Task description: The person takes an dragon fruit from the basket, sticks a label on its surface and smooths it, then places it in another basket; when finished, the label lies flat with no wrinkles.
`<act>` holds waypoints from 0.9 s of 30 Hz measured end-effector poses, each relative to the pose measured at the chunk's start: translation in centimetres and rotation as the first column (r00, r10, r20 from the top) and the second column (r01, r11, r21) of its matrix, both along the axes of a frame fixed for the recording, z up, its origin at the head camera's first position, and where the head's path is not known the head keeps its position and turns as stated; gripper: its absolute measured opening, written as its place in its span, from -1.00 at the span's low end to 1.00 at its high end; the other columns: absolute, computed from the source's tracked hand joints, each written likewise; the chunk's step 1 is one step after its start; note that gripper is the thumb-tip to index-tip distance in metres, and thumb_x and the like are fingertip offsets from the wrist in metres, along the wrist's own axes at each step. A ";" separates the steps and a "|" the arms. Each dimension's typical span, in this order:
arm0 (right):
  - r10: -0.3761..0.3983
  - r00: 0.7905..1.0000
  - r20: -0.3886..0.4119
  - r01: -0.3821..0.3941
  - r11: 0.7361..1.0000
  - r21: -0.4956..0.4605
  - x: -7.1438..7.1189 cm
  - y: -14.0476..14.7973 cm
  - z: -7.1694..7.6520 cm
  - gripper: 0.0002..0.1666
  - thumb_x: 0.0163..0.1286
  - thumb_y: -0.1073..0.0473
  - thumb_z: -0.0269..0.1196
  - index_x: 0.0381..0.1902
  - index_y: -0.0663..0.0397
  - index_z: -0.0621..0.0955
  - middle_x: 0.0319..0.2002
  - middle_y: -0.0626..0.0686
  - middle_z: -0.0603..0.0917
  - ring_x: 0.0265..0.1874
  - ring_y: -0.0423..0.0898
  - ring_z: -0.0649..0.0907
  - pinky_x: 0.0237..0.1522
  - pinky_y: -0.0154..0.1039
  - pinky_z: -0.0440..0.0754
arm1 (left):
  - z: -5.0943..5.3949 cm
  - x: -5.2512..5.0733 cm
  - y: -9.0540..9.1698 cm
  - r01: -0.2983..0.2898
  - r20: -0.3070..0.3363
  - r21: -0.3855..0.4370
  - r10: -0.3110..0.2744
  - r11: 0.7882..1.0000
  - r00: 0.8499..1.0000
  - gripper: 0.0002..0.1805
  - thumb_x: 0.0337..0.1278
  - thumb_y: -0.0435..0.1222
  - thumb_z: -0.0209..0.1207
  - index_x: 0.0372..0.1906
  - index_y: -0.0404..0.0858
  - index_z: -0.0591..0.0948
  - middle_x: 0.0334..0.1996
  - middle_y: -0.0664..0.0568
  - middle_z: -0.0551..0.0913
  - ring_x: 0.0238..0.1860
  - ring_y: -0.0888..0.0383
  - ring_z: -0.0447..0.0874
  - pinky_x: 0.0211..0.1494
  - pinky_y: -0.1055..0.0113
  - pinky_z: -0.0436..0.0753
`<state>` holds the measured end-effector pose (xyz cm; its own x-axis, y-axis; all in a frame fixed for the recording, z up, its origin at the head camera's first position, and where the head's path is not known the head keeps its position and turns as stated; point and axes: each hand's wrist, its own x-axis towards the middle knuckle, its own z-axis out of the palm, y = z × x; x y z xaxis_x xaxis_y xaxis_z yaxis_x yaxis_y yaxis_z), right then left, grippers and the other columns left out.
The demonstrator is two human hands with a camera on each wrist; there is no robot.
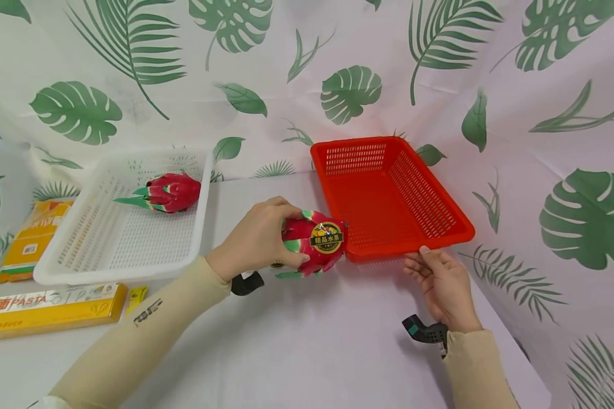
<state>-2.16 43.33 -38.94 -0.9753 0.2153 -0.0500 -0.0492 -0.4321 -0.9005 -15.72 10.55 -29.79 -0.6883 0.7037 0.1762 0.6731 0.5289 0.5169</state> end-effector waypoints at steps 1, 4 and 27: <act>0.002 1.000 0.001 -0.002 1.000 0.004 -0.1 0.0 0.0 -0.76 0.65 0.24 0.05 -0.14 0.15 0.65 -0.19 0.04 0.84 -0.22 -0.11 0.81 -0.05 -0.31 0.78 | 0.2 -0.4 0.2 -0.011 0.003 0.000 0.011 1.000 1.000 -0.30 -0.14 0.01 0.58 0.13 -0.25 0.68 0.00 -0.01 0.67 -0.01 0.15 0.62 -0.05 0.33 0.77; 0.005 1.000 -0.001 -0.005 1.000 0.013 -0.3 0.1 -0.1 -0.76 0.66 0.24 0.04 -0.13 0.14 0.66 -0.19 0.04 0.83 -0.22 -0.11 0.81 -0.05 -0.31 0.78 | 0.9 -1.4 0.8 -0.035 0.002 0.001 0.035 0.999 0.999 -0.31 -0.12 0.02 0.57 0.13 -0.25 0.69 -0.01 -0.01 0.68 -0.02 0.15 0.61 -0.05 0.34 0.77; -0.033 0.996 0.087 0.026 0.997 0.076 -0.4 0.4 0.3 -0.82 0.63 0.12 0.12 -0.14 0.07 0.61 -0.18 -0.04 0.83 -0.20 -0.15 0.81 -0.04 -0.33 0.78 | 3.9 -6.2 9.6 0.026 -0.012 -0.006 -0.026 1.000 1.000 -0.42 0.01 0.01 0.49 0.12 -0.18 0.71 0.01 0.11 0.72 0.05 0.22 0.53 -0.08 0.49 0.68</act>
<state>-2.58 43.70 -38.68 -0.9609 0.2503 -0.1183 0.0201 -0.3630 -0.9316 -21.95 20.11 -25.88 -0.6678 0.7222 0.1801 0.6927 0.5144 0.5055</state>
